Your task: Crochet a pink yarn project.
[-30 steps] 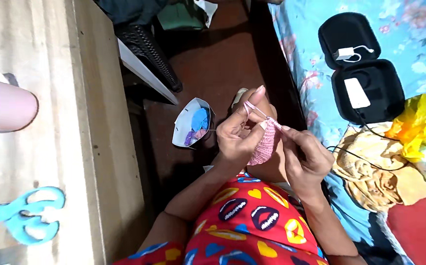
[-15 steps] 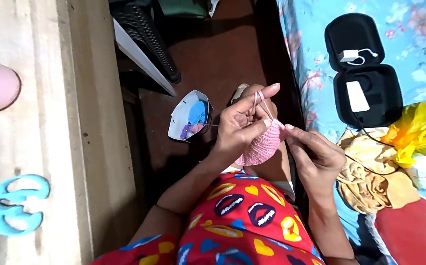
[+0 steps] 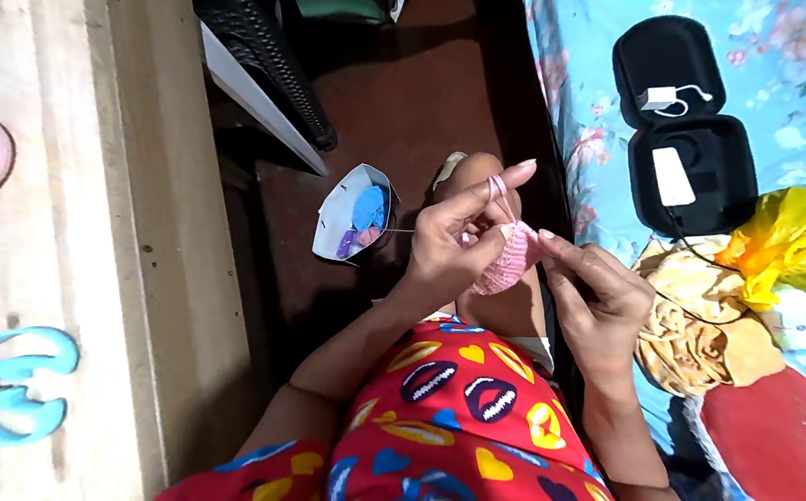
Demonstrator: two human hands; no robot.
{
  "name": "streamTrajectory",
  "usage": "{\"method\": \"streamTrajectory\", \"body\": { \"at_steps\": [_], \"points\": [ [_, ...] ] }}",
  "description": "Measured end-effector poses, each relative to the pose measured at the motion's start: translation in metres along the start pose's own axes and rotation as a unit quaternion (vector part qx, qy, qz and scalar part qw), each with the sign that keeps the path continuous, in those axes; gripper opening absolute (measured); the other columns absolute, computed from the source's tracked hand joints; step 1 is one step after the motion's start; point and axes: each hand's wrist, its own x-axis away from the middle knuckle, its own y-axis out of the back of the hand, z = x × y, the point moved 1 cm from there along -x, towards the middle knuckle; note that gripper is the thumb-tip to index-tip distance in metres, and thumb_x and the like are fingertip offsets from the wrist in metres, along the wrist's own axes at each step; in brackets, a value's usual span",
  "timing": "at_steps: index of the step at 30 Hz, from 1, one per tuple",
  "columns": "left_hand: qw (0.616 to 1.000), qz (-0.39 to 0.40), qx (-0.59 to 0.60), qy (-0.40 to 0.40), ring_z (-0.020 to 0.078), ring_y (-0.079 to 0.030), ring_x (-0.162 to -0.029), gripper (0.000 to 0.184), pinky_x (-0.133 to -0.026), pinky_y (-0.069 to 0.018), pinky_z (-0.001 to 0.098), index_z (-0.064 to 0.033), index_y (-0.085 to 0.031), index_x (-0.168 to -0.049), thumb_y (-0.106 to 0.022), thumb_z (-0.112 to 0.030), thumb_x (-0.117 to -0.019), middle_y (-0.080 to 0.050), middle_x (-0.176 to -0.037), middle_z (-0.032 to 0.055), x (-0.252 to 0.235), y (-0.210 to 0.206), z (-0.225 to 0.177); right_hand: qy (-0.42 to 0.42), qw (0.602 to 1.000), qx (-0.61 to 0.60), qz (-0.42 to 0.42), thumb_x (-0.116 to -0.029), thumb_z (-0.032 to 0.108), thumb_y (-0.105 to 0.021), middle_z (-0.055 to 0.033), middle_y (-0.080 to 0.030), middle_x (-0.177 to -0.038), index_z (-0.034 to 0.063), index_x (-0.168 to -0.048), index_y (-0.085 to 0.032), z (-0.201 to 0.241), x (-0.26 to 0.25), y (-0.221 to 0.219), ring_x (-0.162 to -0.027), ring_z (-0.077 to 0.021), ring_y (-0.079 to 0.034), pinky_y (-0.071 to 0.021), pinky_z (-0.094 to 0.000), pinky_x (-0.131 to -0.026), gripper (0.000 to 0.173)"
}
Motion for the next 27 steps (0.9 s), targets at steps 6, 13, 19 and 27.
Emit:
{"method": "streamTrajectory", "body": {
  "at_steps": [6,13,19,27],
  "points": [
    [0.979,0.021,0.135,0.151,0.006,-0.06,-0.063,0.058,-0.059,-0.0532,0.0175,0.0039,-0.055,-0.142,-0.054,0.019,-0.0855,-0.064,-0.079,0.0043,0.003,0.005,-0.003,0.011,0.999,-0.033,0.011,-0.0953,0.002,-0.063,-0.0029,-0.06,-0.076,0.0007,-0.112,-0.077,-0.004,-0.001,0.003,-0.067,0.0,-0.053,-0.0443,-0.0118,-0.061,0.023],
    [0.981,0.015,0.139,0.134,0.0046,-0.064,-0.071,0.056,-0.068,-0.0564,0.0183,0.0069,-0.053,-0.14,-0.056,0.017,-0.085,-0.067,-0.084,0.0011,0.004,-0.003,-0.003,-0.141,0.947,-0.284,0.049,-0.0936,0.0,-0.066,0.003,-0.075,-0.101,0.0089,-0.119,-0.076,-0.012,0.0,-0.002,-0.069,0.0031,-0.061,-0.0516,-0.0133,-0.062,0.029],
    [0.973,0.043,0.163,0.155,0.0066,-0.064,-0.073,0.051,-0.069,-0.0561,0.0208,0.0024,-0.056,-0.14,-0.053,0.014,-0.09,-0.067,-0.089,0.0041,0.013,-0.006,0.0,-0.222,0.868,-0.431,0.103,-0.0971,0.007,-0.065,0.0041,-0.073,-0.096,0.0136,-0.129,-0.072,-0.015,-0.003,-0.011,-0.056,0.0059,-0.047,-0.0406,-0.011,-0.051,0.033],
    [0.939,0.215,0.154,0.22,0.0083,-0.07,-0.089,0.028,-0.081,-0.0567,0.0272,-0.0179,-0.071,-0.065,-0.065,-0.024,-0.092,-0.074,-0.09,-0.0041,0.001,0.068,0.043,-0.22,0.869,-0.422,0.137,-0.0979,0.007,-0.063,0.0063,-0.071,-0.089,0.0116,-0.123,-0.074,-0.032,-0.005,0.001,-0.053,0.007,-0.045,-0.0387,-0.0104,-0.048,0.028]
  ]
}}
